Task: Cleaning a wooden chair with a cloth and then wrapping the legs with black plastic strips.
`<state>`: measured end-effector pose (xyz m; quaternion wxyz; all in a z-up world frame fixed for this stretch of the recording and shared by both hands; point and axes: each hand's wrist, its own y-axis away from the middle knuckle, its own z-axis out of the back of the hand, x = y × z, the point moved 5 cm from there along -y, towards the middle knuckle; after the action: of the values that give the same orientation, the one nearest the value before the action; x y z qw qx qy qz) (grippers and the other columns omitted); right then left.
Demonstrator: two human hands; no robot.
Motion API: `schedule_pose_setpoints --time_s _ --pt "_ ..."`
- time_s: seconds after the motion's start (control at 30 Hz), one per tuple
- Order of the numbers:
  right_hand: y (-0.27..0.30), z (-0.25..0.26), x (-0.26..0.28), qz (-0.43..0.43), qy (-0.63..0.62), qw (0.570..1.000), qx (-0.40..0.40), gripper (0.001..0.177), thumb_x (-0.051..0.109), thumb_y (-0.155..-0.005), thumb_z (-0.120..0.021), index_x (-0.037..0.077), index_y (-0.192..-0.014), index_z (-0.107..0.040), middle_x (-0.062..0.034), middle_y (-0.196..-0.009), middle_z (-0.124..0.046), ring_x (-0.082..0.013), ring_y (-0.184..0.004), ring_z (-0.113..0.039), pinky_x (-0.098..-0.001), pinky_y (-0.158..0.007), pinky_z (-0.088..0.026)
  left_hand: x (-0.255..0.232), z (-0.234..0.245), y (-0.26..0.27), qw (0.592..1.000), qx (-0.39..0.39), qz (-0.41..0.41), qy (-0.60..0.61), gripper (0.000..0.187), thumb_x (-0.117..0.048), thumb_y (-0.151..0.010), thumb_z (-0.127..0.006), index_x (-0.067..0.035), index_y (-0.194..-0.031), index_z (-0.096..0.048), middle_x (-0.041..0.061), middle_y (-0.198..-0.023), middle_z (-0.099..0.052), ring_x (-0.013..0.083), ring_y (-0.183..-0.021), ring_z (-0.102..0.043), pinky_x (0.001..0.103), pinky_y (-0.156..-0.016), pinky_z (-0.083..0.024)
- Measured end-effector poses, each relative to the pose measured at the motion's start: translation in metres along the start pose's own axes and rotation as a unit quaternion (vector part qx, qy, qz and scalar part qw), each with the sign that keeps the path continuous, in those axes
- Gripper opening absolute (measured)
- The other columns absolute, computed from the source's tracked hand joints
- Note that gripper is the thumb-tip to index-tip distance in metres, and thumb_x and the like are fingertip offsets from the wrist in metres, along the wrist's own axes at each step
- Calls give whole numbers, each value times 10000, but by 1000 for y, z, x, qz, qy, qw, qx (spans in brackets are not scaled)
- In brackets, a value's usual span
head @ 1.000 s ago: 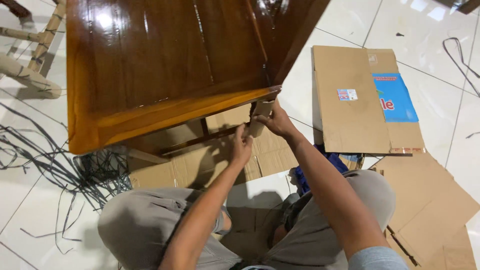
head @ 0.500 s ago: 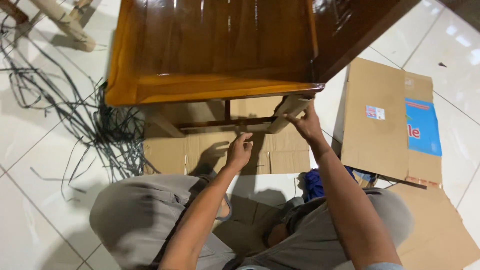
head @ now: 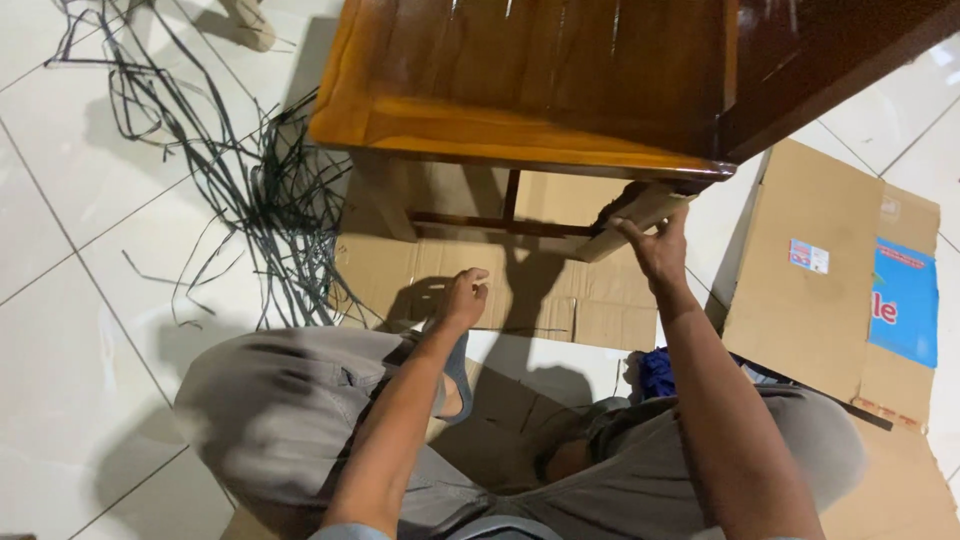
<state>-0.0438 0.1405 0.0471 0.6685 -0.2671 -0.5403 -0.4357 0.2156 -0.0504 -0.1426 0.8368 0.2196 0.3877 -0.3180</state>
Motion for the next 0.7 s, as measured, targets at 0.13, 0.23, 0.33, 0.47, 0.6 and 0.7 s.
schedule_pose_setpoints --time_s 0.13,0.23,0.33,0.47,0.6,0.7 --pt "19 0 20 -18 -29 999 -1 1012 177 -860 -915 77 -1542 -174 -367 -1542 -327 -570 -1450 -299 -668 -1188 -330 21 14 -2 997 -8 60 -46 274 -198 -929 -601 -213 -1182 -707 100 -1156 -751 290 -1003 -753 458 -886 -601" --pt "22 4 12 -33 -21 999 -15 1110 218 -873 -933 99 -1602 -104 -375 -1563 -295 -574 -1461 -282 -670 -1199 -311 51 15 -11 991 -29 96 -87 284 -256 -935 -585 -245 -1191 -708 73 -1140 -762 292 -1033 -746 486 -943 -563" --pt "23 10 -8 -54 -4 998 -25 1165 261 -878 -943 88 -1623 -63 -396 -1577 -256 -588 -1466 -262 -683 -1205 -283 60 35 -6 985 -52 130 -104 293 -258 -944 -580 -209 -1206 -704 112 -1122 -760 335 -1050 -735 508 -933 -558" --pt "6 16 -87 -155 122 980 -39 1141 353 -867 -921 61 -1611 -106 -360 -1487 -424 -513 -1382 -445 -655 -1146 -364 71 72 2 965 -94 221 -104 351 -256 -957 -568 -134 -1268 -675 183 -1194 -732 384 -1112 -703 526 -948 -566" --pt "7 -11 -147 -226 177 958 -12 1098 351 -776 -936 17 -1595 -284 -384 -1439 -474 -505 -1190 -597 -513 -896 -549 100 93 15 946 -116 242 -180 316 -294 -920 -622 -152 -1193 -692 143 -1111 -727 328 -1061 -726 471 -899 -595" --pt "17 -31 -162 -241 185 953 15 1134 363 -711 -947 -76 -1555 -329 -430 -1451 -440 -560 -1343 -465 -639 -1094 -403 131 98 28 933 -124 311 -135 437 -334 -904 -645 -143 -1297 -669 139 -1219 -674 348 -1156 -680 462 -945 -574"
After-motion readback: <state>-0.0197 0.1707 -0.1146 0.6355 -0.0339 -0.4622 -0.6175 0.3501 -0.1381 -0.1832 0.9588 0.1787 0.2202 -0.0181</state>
